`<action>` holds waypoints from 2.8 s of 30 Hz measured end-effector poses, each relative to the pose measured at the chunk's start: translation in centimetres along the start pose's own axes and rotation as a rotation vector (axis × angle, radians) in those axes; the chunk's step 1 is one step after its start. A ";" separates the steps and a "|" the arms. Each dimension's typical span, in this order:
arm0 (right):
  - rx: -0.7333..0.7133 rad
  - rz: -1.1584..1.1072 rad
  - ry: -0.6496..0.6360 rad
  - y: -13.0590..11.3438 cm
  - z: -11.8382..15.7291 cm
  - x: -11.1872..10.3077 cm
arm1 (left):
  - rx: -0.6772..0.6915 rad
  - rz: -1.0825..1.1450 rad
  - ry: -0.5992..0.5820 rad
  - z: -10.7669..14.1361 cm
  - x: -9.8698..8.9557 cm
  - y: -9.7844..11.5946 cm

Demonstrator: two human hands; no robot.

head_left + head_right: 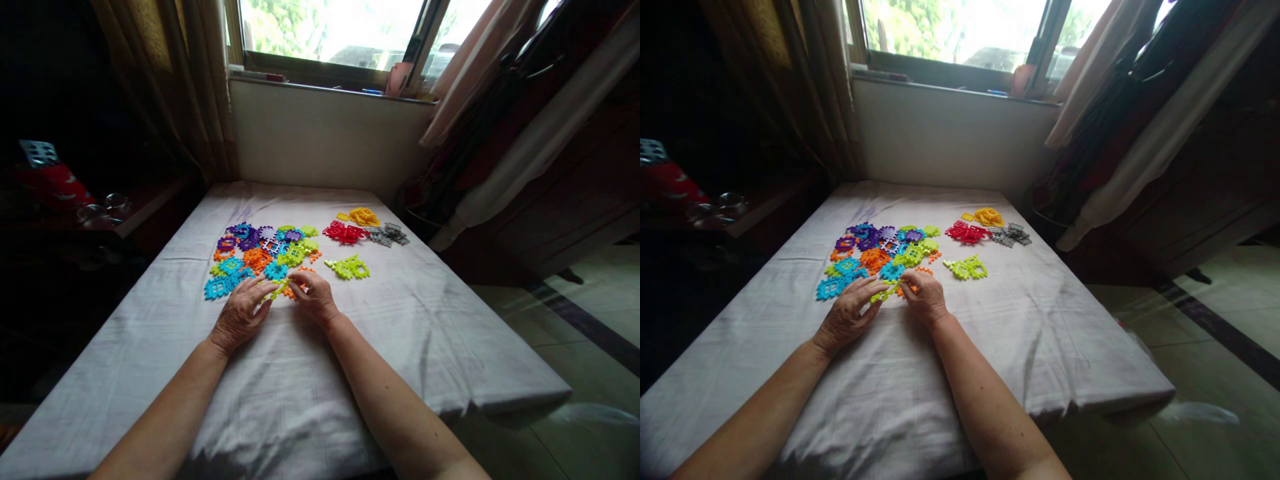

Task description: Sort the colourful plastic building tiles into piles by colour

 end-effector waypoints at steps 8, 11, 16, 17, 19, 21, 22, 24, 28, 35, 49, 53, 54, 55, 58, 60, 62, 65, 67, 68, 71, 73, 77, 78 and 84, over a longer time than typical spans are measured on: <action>0.412 -0.014 0.342 3.8 -0.1 -5.2 | -0.154 -0.101 0.023 0.0 -1.2 -0.5; 0.599 0.095 0.470 6.2 0.5 -8.2 | -0.194 -0.169 0.017 0.2 -1.8 -1.0; 0.744 0.214 0.553 8.4 1.4 -10.4 | -0.229 -0.211 -0.015 0.4 -1.9 -1.4; 0.757 0.230 0.557 8.7 1.5 -10.4 | -0.227 -0.208 -0.020 0.4 -1.9 -1.4; 0.762 0.250 0.566 9.1 1.7 -10.3 | -0.216 -0.194 -0.022 0.5 -1.7 -1.5; 0.753 0.264 0.568 9.6 1.9 -10.1 | -0.203 -0.175 -0.022 0.5 -1.6 -1.5; 0.749 0.271 0.564 9.7 2.0 -10.0 | -0.196 -0.165 -0.022 0.5 -1.5 -1.5; 0.747 0.285 0.546 10.0 2.2 -9.8 | -0.182 -0.146 -0.023 0.6 -1.3 -1.5; 0.696 0.379 0.537 10.1 2.4 -9.8 | -0.148 -0.109 -0.026 0.4 -1.2 -1.3; 0.476 0.370 0.447 7.2 1.2 -8.1 | -0.048 -0.081 0.018 0.1 -0.8 -0.5; 0.220 -0.243 0.018 -0.3 0.2 -0.2 | -0.022 -0.097 0.023 0.0 0.0 0.5; 0.377 -0.137 0.255 2.9 0.0 -3.9 | -0.192 -0.145 0.118 -0.1 -1.2 -1.5; 0.413 -0.104 0.296 3.9 0.1 -5.1 | -0.260 -0.174 0.150 0.0 -1.5 -2.3; 0.459 -0.059 0.338 5.0 0.3 -6.3 | -0.329 -0.205 0.176 0.0 -1.8 -3.2; 0.634 0.149 0.441 7.7 1.1 -9.1 | -0.487 -0.294 0.169 0.4 -2.2 -5.7; 0.682 0.242 0.446 8.7 1.6 -9.8 | -0.541 -0.329 0.107 0.8 -2.1 -6.6; 0.676 0.321 0.441 9.2 1.8 -9.9 | -0.560 -0.349 0.066 1.1 -2.1 -6.8; 0.633 0.432 0.466 9.4 1.9 -9.6 | -0.552 -0.373 0.061 1.5 -2.6 -6.4; 0.611 0.456 0.481 9.5 2.0 -9.3 | -0.552 -0.401 0.049 1.5 -3.4 -6.3; 0.602 0.451 0.483 9.7 2.0 -9.1 | -0.557 -0.422 0.030 1.5 -3.8 -6.3; 0.567 0.410 0.487 10.2 2.0 -8.7 | -0.603 -0.495 -0.047 0.9 -5.2 -6.7; 0.542 0.389 0.501 10.5 2.1 -8.5 | -0.652 -0.529 -0.085 0.1 -5.8 -7.1; 0.499 0.373 0.533 10.8 2.1 -8.2 | -0.772 -0.574 -0.239 -2.1 -6.0 -7.8; 0.486 0.368 0.541 10.8 2.1 -8.2 | -0.797 -0.576 -0.289 -2.7 -5.9 -7.9; 0.429 0.351 0.593 10.4 2.0 -8.6 | -0.859 -0.581 -0.353 -4.1 -6.9 -8.5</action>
Point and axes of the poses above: each hand's wrist, its own z-axis away from the middle knuckle, its own x-axis out of the palm, y = z × x, the point moved 1 cm from there along -z, towards the middle knuckle, and after that the axes turned 7 degrees about -x, right-handed, at the moved point
